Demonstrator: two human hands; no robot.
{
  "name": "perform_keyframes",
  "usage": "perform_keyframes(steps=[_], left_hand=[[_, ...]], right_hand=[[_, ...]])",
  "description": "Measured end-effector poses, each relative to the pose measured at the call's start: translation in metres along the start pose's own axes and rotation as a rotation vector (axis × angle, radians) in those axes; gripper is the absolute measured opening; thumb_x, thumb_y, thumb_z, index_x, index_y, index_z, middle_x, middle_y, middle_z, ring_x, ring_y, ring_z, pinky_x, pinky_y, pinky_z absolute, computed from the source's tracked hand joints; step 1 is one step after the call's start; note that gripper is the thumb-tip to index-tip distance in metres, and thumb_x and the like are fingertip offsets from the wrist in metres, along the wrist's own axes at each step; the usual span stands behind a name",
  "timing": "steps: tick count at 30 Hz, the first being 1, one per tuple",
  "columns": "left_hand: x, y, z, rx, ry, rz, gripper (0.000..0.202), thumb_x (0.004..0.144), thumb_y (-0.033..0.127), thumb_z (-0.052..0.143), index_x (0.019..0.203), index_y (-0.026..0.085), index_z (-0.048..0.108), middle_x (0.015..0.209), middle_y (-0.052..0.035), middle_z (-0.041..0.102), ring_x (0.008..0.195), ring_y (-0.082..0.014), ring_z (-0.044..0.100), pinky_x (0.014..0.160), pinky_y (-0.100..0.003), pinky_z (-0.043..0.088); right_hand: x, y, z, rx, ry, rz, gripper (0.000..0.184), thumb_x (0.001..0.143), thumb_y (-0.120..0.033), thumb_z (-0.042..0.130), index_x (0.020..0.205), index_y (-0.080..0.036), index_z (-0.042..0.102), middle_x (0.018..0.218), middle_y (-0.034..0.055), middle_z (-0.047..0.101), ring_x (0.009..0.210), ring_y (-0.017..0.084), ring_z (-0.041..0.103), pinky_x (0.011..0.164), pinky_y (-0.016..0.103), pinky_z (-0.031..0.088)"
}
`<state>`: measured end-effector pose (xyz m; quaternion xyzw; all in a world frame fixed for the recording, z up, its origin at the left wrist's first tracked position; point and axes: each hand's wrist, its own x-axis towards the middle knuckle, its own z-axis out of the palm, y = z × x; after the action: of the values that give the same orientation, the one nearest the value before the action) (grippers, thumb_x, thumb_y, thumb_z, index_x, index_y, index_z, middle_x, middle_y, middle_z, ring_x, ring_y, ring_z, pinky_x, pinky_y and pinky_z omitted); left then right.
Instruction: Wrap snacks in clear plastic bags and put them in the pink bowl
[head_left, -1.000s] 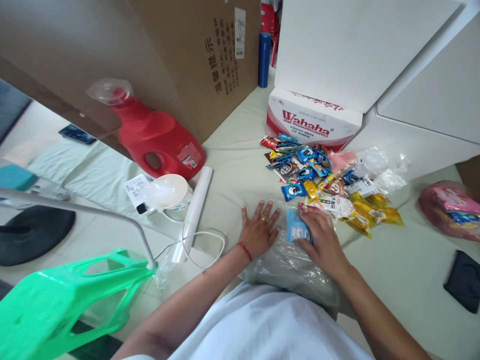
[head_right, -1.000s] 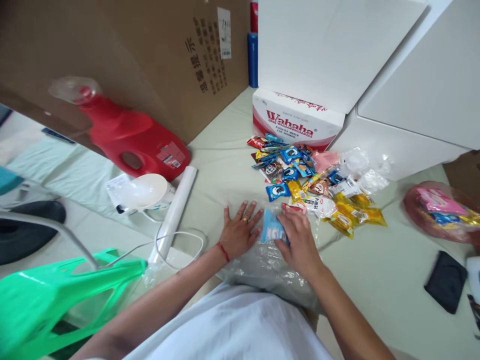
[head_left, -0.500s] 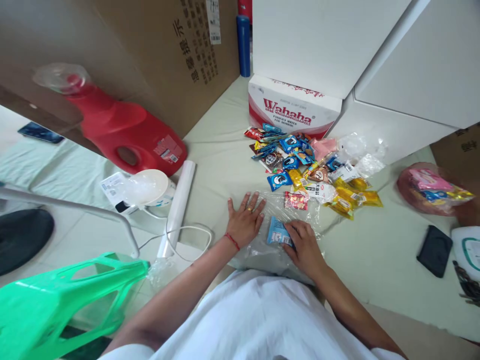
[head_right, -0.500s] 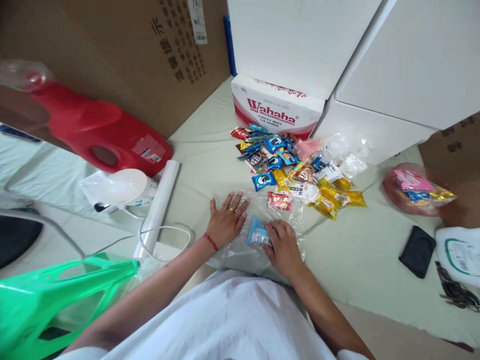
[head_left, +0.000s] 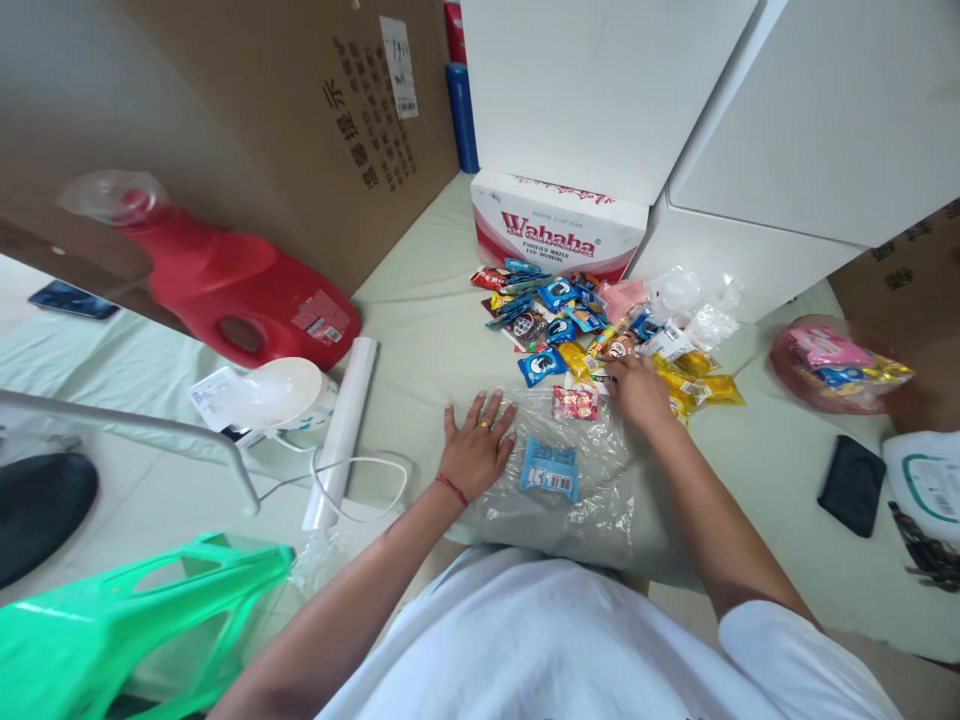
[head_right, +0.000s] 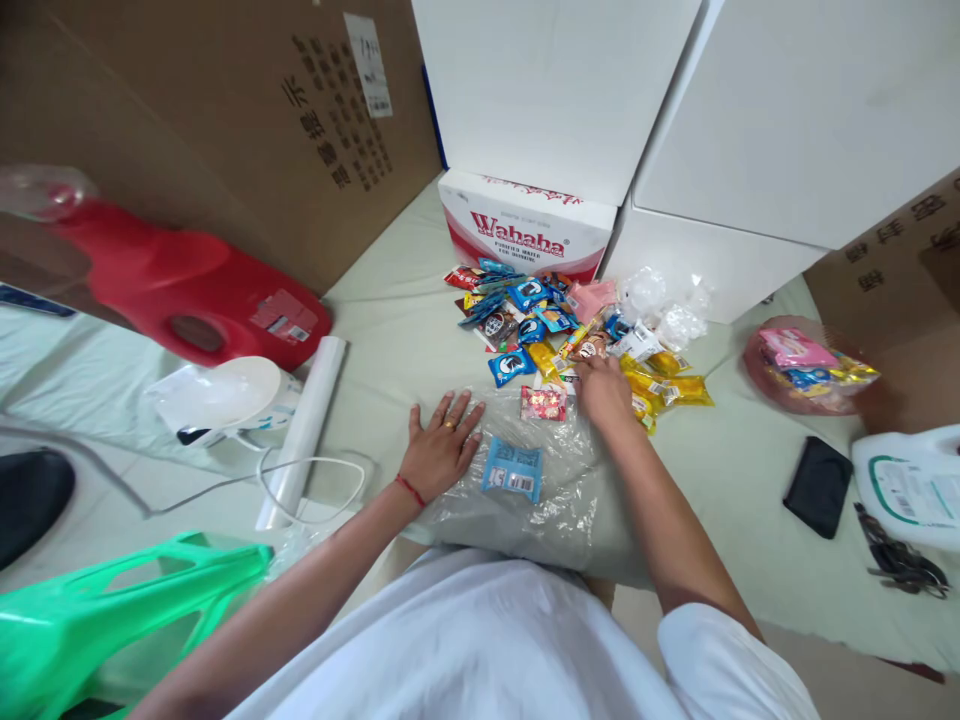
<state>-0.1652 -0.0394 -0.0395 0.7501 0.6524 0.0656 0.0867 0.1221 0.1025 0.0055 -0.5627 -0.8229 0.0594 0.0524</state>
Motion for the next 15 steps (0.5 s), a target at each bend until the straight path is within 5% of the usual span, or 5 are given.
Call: perform_keyframes(steps=[3,7,12,15], left_hand=[[0.000,0.000,0.000,-0.005,0.011,0.002,0.055,0.105,0.044,0.030,0.158,0.033,0.041,0.170,-0.0070,0.030,0.158,-0.0334,0.024,0.121,-0.076,0.008],[0.000,0.000,0.001,-0.004,0.017,0.003,0.055,0.105,0.044,0.031,0.158,0.034,0.041,0.170,-0.0065,0.029,0.159,-0.0324,0.023,0.122,-0.074,0.006],[0.000,0.000,0.003,-0.019,0.016,-0.007,0.056,0.105,0.045,0.031,0.159,0.034,0.040,0.170,-0.0058,0.028,0.159,-0.0321,0.022,0.123,-0.073,0.002],[0.000,0.000,0.003,-0.033,0.007,-0.006,0.056,0.105,0.046,0.032,0.159,0.034,0.039,0.171,-0.0056,0.027,0.160,-0.0317,0.020,0.123,-0.073,0.000]], right_hand=[[0.003,0.005,0.002,-0.047,-0.078,-0.044,0.047,0.093,-0.039,0.065,0.137,-0.022,0.067,0.131,0.0142,0.066,0.112,0.034,0.051,0.093,0.044,0.046],[-0.011,0.011,0.000,-0.071,-0.044,-0.064,0.050,0.093,-0.031,0.062,0.141,-0.022,0.063,0.139,0.0134,0.063,0.116,0.036,0.048,0.094,0.049,0.044],[-0.046,0.030,-0.022,0.033,0.233,0.024,0.038,0.095,-0.041,0.059,0.122,-0.018,0.075,0.125,0.0172,0.068,0.117,0.037,0.051,0.101,0.056,0.040],[-0.077,0.035,-0.032,0.318,0.394,0.221,0.047,0.097,-0.055,0.054,0.116,-0.018,0.076,0.105,0.0129,0.073,0.099,0.029,0.061,0.092,0.046,0.048]])
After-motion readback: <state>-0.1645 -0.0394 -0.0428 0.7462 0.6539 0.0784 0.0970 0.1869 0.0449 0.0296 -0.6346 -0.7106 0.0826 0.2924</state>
